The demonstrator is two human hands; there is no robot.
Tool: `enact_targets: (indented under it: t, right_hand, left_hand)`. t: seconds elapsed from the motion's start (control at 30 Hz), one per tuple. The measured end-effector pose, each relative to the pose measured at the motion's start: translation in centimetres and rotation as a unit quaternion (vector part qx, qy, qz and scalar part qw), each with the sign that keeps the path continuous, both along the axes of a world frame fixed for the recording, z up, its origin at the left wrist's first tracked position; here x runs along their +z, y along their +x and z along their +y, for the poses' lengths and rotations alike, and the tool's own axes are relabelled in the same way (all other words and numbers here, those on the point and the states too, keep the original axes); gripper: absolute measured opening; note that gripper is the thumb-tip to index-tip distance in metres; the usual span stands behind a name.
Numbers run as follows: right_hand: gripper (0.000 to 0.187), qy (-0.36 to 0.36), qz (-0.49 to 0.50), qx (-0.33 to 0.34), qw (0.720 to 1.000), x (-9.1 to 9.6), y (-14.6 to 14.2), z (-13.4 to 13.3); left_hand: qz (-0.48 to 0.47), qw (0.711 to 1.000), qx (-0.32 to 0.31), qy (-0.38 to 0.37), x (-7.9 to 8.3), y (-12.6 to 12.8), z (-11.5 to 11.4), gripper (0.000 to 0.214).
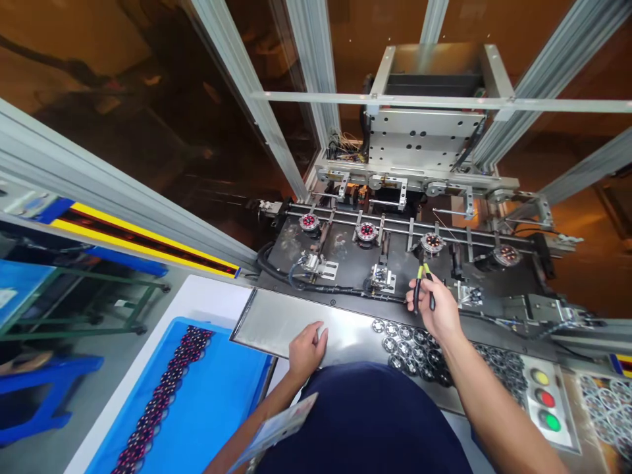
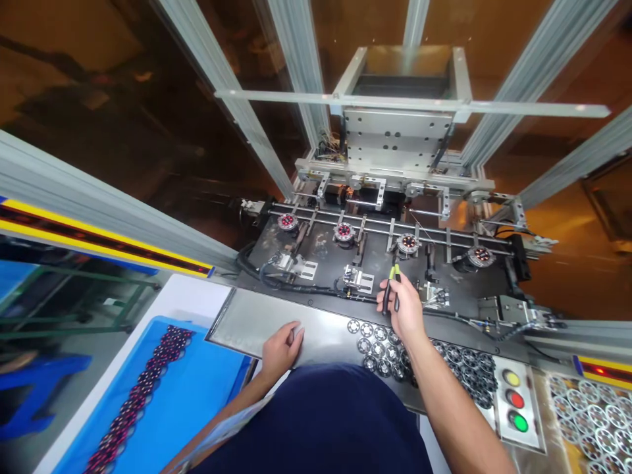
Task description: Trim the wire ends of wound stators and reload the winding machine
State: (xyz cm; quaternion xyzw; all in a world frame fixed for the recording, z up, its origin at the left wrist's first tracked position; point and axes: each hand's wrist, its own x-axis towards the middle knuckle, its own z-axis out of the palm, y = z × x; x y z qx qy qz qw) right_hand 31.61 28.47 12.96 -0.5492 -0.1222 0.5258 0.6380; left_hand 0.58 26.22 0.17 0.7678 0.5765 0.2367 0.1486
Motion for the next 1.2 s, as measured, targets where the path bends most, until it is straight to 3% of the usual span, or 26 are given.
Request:
enact_targets:
  t: [0.2,0.53,0.63,0.7,0.77,0.83,0.93,1.07,1.2]
  right_hand:
    - [0.032,-0.007,0.015,-0.034,0.999,-0.6,0.1,0.7]
    - [0.03,0.008,0.006,-0.033,0.999,-0.6,0.2,1.4]
    - [0.026,0.019,0.006,0.021,1.0,0.9,-0.7,-0.6]
    - [0.031,0.025,0.018,0.111,0.993,2.5,-0.8,-3.2]
    - [0.041,0.04,0.031,0.202,0.978,4.0,0.2,-6.2]
    - [0.047,0.061,0.024,0.229,0.971,5.1,2.3,-8.7]
    - [0.047,0.059,-0.024,0.148,0.987,5.4,6.3,-10.2]
    - [0.029,-0.058,-0.09,-0.012,0.994,3.3,10.8,-9.1]
    - [0.024,-0.074,-0.069,-0.062,0.993,0.9,13.0,-7.8]
  left_hand:
    - [0.006,1.0,0.0,0.002,0.0,0.0,0.0,0.031]
    - [0.003,1.0,-0.008,0.005,-0.2,-0.2,0.0,0.031]
    - [0.002,1.0,-0.008,0.004,-0.1,-0.2,0.0,0.032]
    - [0.002,1.0,-0.005,0.003,-0.1,-0.1,0.0,0.034]
    - [0.002,1.0,0.0,0.002,-0.1,-0.1,0.0,0.035]
    - [0.0,1.0,0.006,0.001,-0.2,-0.1,0.1,0.036]
    - [-0.005,1.0,0.011,0.002,-0.3,-0.1,0.2,0.037]
    - [-0.007,1.0,0.007,0.011,-0.3,-0.2,0.3,0.039]
    - [0.0,1.0,-0.004,0.017,-0.1,-0.3,0.5,0.04]
